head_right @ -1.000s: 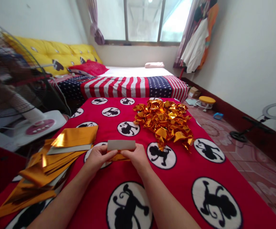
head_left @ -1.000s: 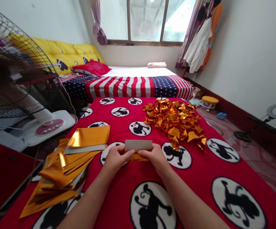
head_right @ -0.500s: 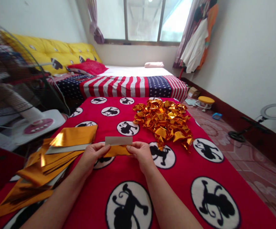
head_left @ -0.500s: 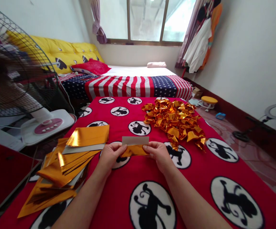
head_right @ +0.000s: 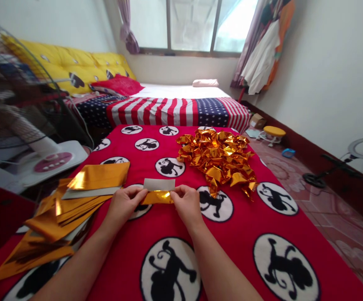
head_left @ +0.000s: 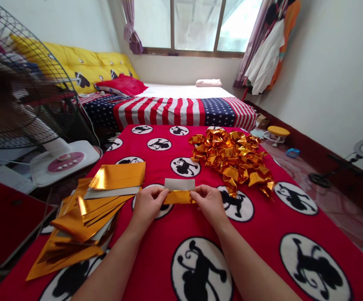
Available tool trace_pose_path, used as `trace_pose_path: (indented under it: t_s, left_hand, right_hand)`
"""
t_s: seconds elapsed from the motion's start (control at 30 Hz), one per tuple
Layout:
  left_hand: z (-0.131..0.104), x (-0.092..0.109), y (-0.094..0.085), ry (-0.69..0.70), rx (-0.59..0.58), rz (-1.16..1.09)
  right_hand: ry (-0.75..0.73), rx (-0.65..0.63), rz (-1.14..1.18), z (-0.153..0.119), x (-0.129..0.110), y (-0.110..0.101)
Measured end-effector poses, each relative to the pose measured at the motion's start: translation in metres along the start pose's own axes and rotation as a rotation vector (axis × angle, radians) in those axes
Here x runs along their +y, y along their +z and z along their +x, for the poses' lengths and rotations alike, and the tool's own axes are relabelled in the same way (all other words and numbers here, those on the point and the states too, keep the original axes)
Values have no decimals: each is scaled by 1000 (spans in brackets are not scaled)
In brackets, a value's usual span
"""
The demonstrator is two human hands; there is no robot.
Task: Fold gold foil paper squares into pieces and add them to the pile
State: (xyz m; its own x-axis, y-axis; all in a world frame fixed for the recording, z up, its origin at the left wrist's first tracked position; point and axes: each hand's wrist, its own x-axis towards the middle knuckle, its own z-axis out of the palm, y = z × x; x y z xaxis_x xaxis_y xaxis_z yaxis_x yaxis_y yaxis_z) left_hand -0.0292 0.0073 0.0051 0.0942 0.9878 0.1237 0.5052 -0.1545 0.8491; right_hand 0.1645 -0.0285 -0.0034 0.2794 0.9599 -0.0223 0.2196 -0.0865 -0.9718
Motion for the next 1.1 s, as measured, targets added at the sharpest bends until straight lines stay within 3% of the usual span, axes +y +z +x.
trace_pose_path:
  t_s: [0.17, 0.37, 0.6, 0.77, 0.83, 0.93, 1.03, 1.1]
  left_hand:
    - [0, -1, -1, 6, 19, 50]
    - [-2, -6, 0, 68, 80, 169]
    - [-4, -7, 4, 97, 116, 397]
    - [-5, -3, 2, 153, 233, 434]
    - [-8, 0, 1, 233, 208, 381]
    - [-16, 3, 4, 374, 64, 292]
    - [-22, 4, 11, 426, -77, 275]
    - [-23, 4, 15, 440, -111, 277]
  right_hand:
    - [-54, -1, -109, 0, 2, -2]
    - [-202, 97, -360, -6, 1, -3]
    - [-295, 19, -540, -16, -7, -1]
    - [-296, 15, -641, -20, -10, 1]
    - [-299, 21, -670, -21, -10, 1]
    - [-315, 30, -699, -22, -9, 3]
    - [-330, 37, -718, -23, -7, 3]
    - [-338, 49, -729, -24, -7, 3]
